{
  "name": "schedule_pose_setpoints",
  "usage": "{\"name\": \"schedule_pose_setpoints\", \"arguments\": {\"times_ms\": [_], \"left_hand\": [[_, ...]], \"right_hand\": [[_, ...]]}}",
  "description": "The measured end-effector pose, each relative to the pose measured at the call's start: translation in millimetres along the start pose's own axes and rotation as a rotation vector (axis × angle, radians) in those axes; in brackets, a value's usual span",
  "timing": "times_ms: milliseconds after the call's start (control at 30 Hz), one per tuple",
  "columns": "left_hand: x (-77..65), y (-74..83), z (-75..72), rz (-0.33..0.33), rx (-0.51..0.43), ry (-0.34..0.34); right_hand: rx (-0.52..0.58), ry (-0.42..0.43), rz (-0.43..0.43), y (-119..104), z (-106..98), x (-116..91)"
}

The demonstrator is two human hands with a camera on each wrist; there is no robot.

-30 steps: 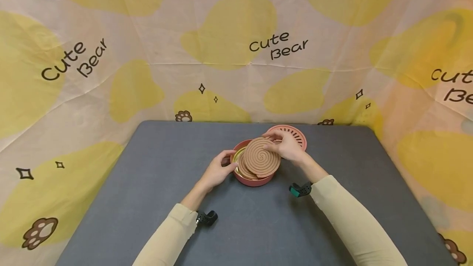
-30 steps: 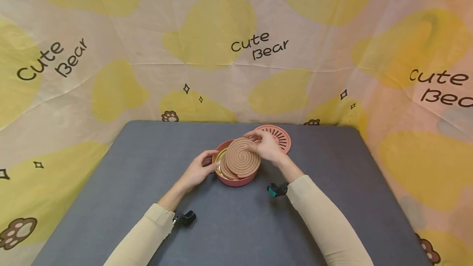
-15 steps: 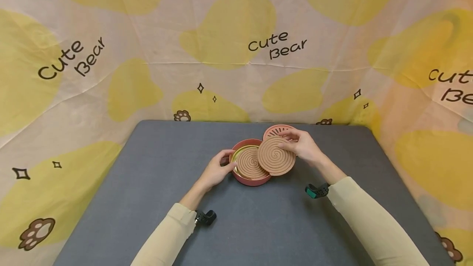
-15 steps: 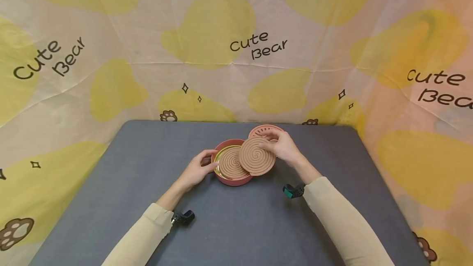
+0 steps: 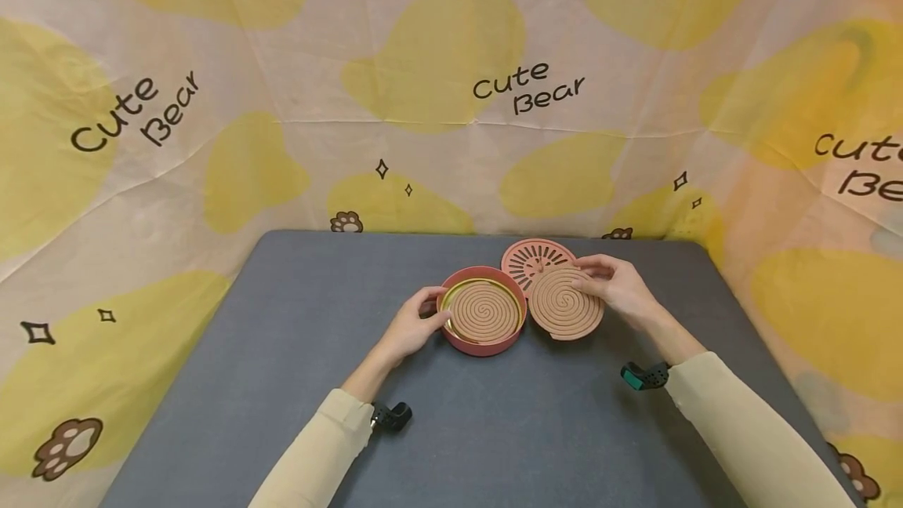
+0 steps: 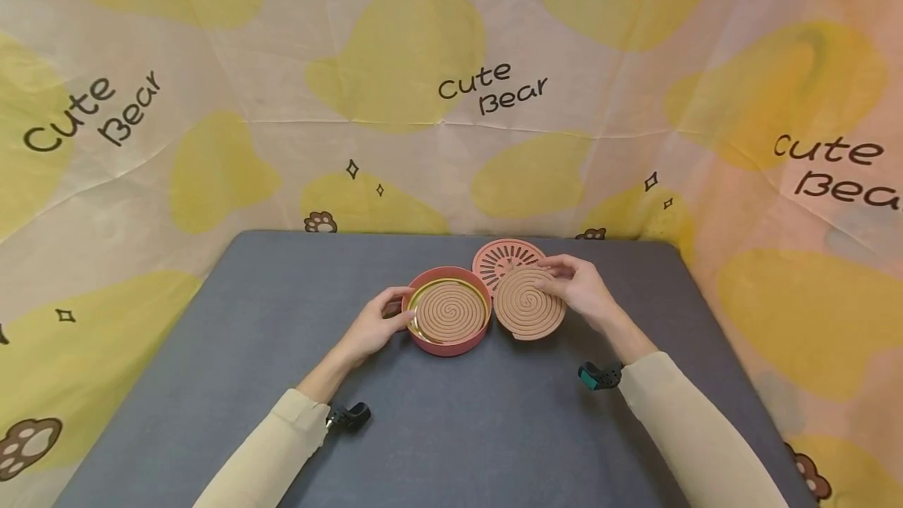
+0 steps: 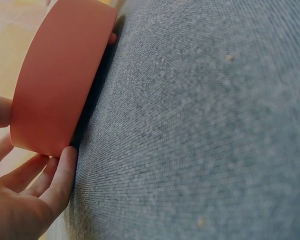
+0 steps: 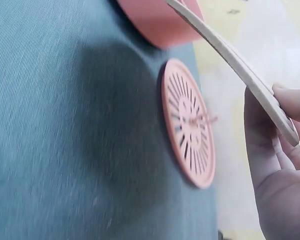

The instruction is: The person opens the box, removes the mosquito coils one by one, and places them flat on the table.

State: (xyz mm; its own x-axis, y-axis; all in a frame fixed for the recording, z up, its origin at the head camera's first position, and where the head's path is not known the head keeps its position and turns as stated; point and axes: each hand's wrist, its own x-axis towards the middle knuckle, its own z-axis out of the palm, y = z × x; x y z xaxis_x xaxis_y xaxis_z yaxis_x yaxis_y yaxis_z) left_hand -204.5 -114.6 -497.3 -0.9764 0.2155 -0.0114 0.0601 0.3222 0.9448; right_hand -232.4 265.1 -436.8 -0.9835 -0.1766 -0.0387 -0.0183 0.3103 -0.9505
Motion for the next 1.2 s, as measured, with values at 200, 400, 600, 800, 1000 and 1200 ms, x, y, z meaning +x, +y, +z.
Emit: {"name": "schedule_pose_setpoints", "arguments": {"times_ms": [200,400,600,800,1000,1200], "left_hand": [[1.3,-1.0,0.5,-0.003,-0.007,0.003],[1.9,-1.9,-0.2,0.002,-0.014,-0.001],[1.0,-1.5,-0.3,0.006,-0.016,-0.004],[1.9,-2.3,-0.2,0.012,-0.027,-0.007],[0.8,-1.5,-0.1,0.009,-0.024,-0.004],[-0.1,-1.4,-0.4,0.010,-0.017,-0.003]], "right_hand": [[-0.015,0.041,0.011,10,-20,-8],[-0.050,0.106,0.029,24,-35,-11],[-0.044,0.167,0.068,36,-48,-11],[-0.051,0.249,0.094,47,-58,-10],[-0.069,0.340,0.133,53,-63,-8],[-0.039,0.394,0.168,58,-65,-1]]}}
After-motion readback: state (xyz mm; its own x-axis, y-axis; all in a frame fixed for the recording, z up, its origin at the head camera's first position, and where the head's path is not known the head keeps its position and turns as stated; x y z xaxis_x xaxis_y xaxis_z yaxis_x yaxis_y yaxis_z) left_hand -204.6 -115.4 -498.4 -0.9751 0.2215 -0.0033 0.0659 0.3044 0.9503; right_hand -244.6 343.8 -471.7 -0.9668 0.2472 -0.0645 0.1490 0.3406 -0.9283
